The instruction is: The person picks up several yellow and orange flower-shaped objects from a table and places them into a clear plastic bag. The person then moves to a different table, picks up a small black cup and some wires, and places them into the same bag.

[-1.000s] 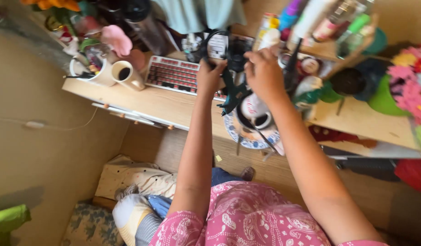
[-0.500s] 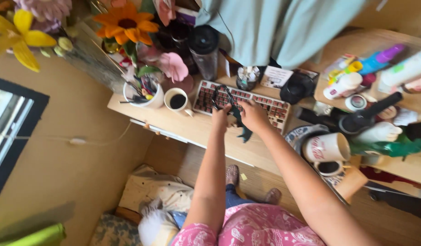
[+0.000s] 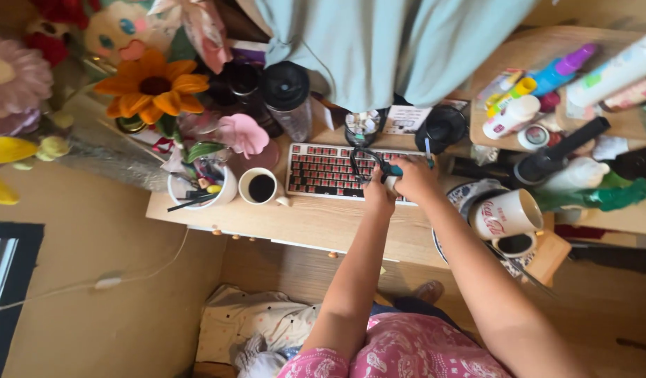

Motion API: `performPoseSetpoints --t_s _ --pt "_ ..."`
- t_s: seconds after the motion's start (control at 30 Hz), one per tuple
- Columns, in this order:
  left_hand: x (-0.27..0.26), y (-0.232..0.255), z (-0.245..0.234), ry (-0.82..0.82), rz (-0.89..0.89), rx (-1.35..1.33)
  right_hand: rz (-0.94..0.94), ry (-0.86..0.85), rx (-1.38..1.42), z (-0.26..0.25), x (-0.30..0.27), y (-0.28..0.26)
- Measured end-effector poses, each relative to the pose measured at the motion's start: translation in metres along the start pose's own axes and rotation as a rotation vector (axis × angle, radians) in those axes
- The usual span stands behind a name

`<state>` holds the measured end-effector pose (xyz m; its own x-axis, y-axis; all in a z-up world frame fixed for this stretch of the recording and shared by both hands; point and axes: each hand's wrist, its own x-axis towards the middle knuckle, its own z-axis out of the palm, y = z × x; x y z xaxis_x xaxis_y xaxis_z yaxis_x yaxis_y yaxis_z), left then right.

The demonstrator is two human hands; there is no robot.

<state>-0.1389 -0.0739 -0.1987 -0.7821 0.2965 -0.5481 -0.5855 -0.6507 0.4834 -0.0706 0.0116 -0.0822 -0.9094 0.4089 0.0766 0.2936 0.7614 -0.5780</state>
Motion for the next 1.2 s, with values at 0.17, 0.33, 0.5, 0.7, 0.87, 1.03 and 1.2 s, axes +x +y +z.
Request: performPoseSetpoints --t_s 0.17,0.33,0.5,0.7,0.87,1.03,1.2 --pt "0.018 0.002 0.018 0.003 -0.004 0.744 -0.079 0.216 0.164 0.011 -0.011 0.035" --pt "0.008 0.024 0.04 0.045 0.346 1.839 -0.168 0.384 0.154 -0.017 -0.034 0.026" --pt "-0.048 0.04 0.068 0.017 0.604 2.19 -0.089 0.536 0.15 -0.099 -0.077 0.019" --pt "-0.199 -0.031 0.16 -0.495 1.369 2.033 0.088 0.807 0.149 -0.179 -0.168 0.073" --pt "-0.325 -0.115 0.177 -1.029 1.383 1.598 0.325 0.858 0.041 -0.178 -0.256 0.162" --pt "-0.356 -0.189 0.112 -1.357 1.163 1.681 0.289 0.798 0.13 -0.098 -0.321 0.262" --pt "-0.339 -0.255 0.042 -1.376 1.161 1.818 0.496 0.72 0.1 0.004 -0.351 0.302"
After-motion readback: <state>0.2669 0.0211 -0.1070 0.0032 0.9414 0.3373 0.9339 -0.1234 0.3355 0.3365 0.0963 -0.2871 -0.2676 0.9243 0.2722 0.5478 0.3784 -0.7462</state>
